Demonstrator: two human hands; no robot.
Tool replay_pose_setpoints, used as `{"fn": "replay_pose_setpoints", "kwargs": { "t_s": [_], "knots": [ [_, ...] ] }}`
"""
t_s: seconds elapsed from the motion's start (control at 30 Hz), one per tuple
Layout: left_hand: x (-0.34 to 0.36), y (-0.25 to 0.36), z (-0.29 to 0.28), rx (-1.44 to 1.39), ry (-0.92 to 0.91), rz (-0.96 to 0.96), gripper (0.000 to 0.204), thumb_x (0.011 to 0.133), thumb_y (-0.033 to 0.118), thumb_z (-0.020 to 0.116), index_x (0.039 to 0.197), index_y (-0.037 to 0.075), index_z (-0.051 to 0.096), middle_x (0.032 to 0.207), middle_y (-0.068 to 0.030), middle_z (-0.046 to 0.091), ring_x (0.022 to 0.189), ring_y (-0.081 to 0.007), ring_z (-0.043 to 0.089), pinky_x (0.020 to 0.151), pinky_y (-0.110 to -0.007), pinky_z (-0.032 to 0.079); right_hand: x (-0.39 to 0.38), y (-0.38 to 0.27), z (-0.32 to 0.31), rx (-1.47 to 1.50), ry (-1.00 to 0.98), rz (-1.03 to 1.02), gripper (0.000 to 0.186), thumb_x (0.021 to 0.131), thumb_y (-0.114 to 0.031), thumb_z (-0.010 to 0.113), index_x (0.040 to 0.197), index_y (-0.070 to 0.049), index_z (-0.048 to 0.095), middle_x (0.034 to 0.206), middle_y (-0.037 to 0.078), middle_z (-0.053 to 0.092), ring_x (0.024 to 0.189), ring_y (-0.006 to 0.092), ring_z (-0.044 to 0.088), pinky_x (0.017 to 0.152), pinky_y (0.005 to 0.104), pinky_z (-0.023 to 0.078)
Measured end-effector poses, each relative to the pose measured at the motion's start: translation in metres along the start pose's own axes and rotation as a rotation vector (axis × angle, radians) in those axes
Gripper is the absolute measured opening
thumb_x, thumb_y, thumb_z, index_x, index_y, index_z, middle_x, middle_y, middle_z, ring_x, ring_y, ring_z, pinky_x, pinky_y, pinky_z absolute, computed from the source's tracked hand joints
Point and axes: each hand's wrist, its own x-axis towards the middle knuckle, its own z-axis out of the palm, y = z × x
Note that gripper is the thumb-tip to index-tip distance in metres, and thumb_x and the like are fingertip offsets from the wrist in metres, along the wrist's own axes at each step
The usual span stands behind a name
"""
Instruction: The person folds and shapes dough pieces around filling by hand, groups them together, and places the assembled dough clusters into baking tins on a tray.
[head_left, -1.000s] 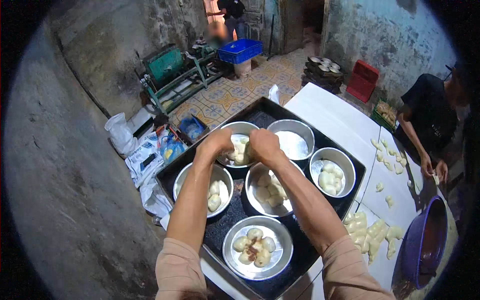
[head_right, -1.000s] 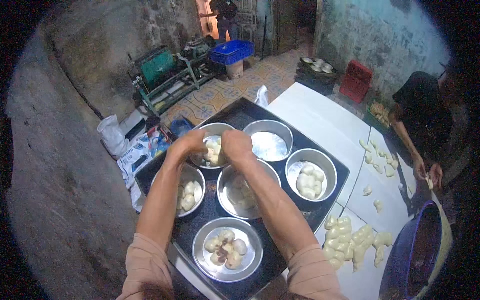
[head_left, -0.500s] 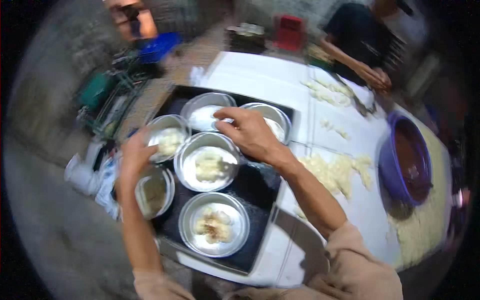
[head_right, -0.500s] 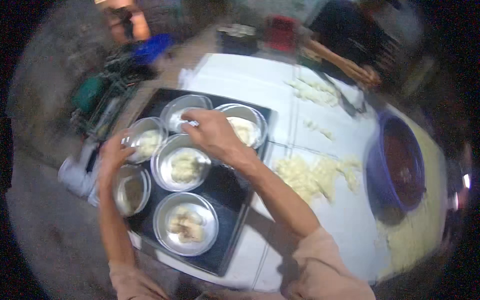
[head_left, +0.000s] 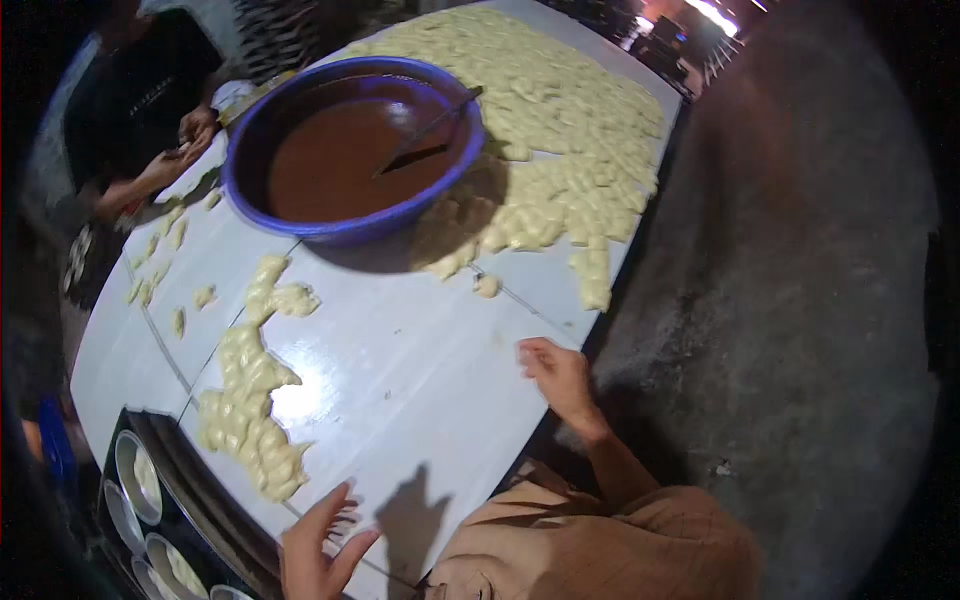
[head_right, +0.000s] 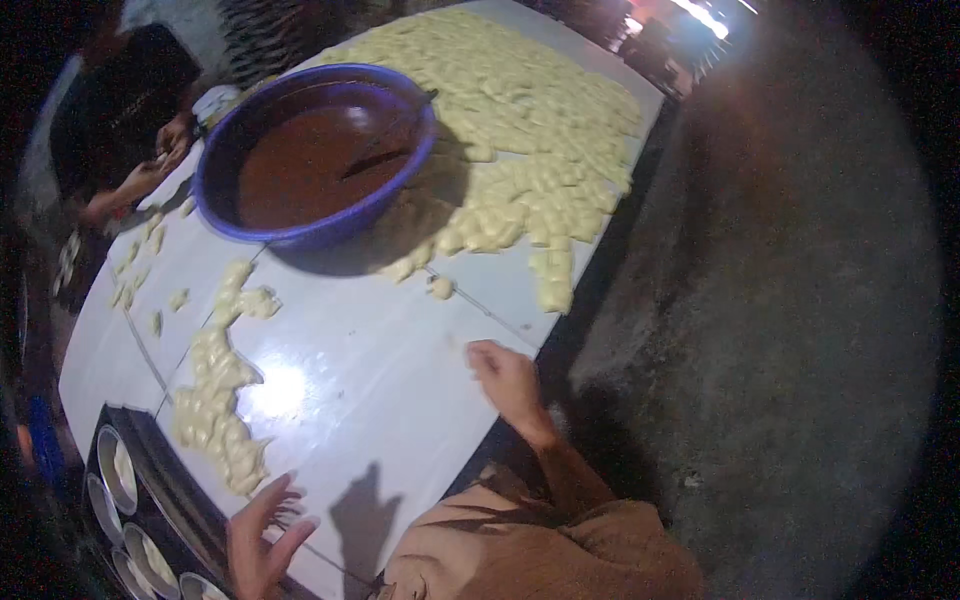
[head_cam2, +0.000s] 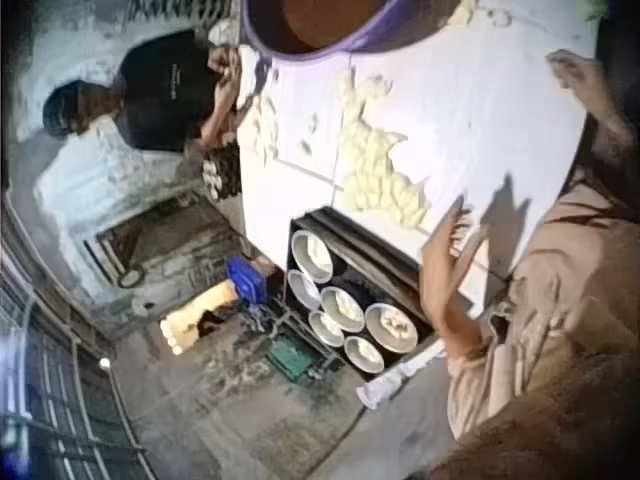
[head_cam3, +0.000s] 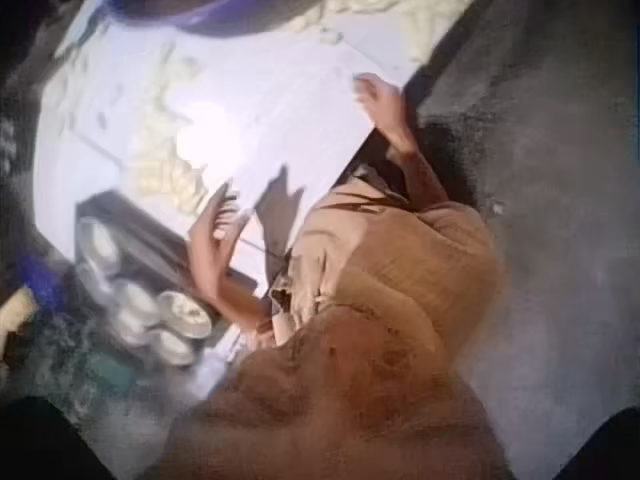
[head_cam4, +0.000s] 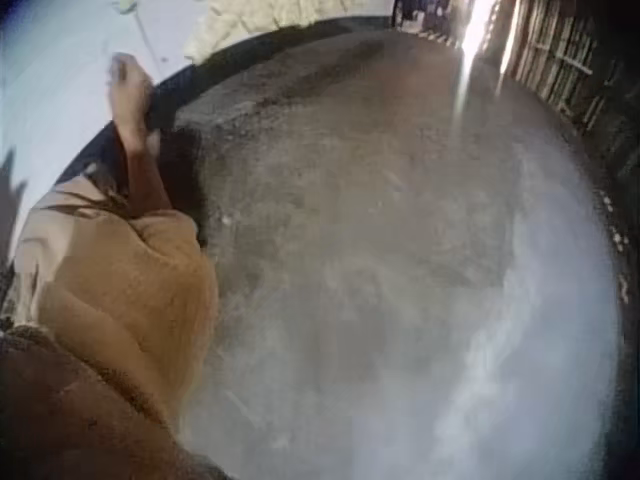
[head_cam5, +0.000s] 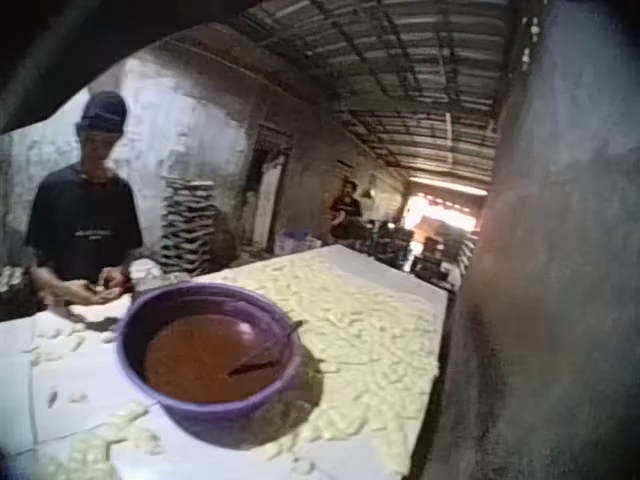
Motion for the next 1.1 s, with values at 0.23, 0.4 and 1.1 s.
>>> {"fn": "replay_pose_setpoints", "kwargs": {
  "t_s": [0.23,0.4,1.1],
  "knots": [
    [0.237,0.07,0.192,-0.231,-0.256,0.25,0.047,0.087,0.023,0.074,0.128,0.004,0.06,0.115,-0.0126,0.067,0.105,-0.021,0.064,0.088,-0.034,0.052,0.035,0.084,-0.133,-0.157,0.435,0.192,0.027,0.095,-0.022,0.063,0.112,-0.001,0.066,0.095,0.011,0.068,0.082,0.0183,0.066,0.073,0.033,0.052],
    [0.332,0.114,0.29,-0.013,0.034,0.548,0.048,0.083,0.026,0.073,0.122,0.003,0.057,0.112,-0.0166,0.061,0.096,-0.0331,0.063,0.082,-0.041,0.051,0.082,0.064,-0.144,-0.295,0.399,0.175,0.033,0.091,-0.024,0.066,0.116,-0.002,0.064,0.104,0.014,0.065,0.089,0.0246,0.066,0.077,0.0359,0.052],
    [0.302,0.138,0.263,-0.466,-0.227,0.146,0.102,0.069,0.004,0.072,0.155,0.011,0.018,0.118,-0.0191,0.054,0.102,-0.0239,0.059,0.083,-0.033,0.052,0.086,0.031,-0.102,0.978,0.239,0.427,0.021,0.086,-0.015,0.066,0.104,-0.005,0.061,0.093,0.002,0.065,0.076,0.0125,0.063,0.055,0.0231,0.048]
  ]
}}
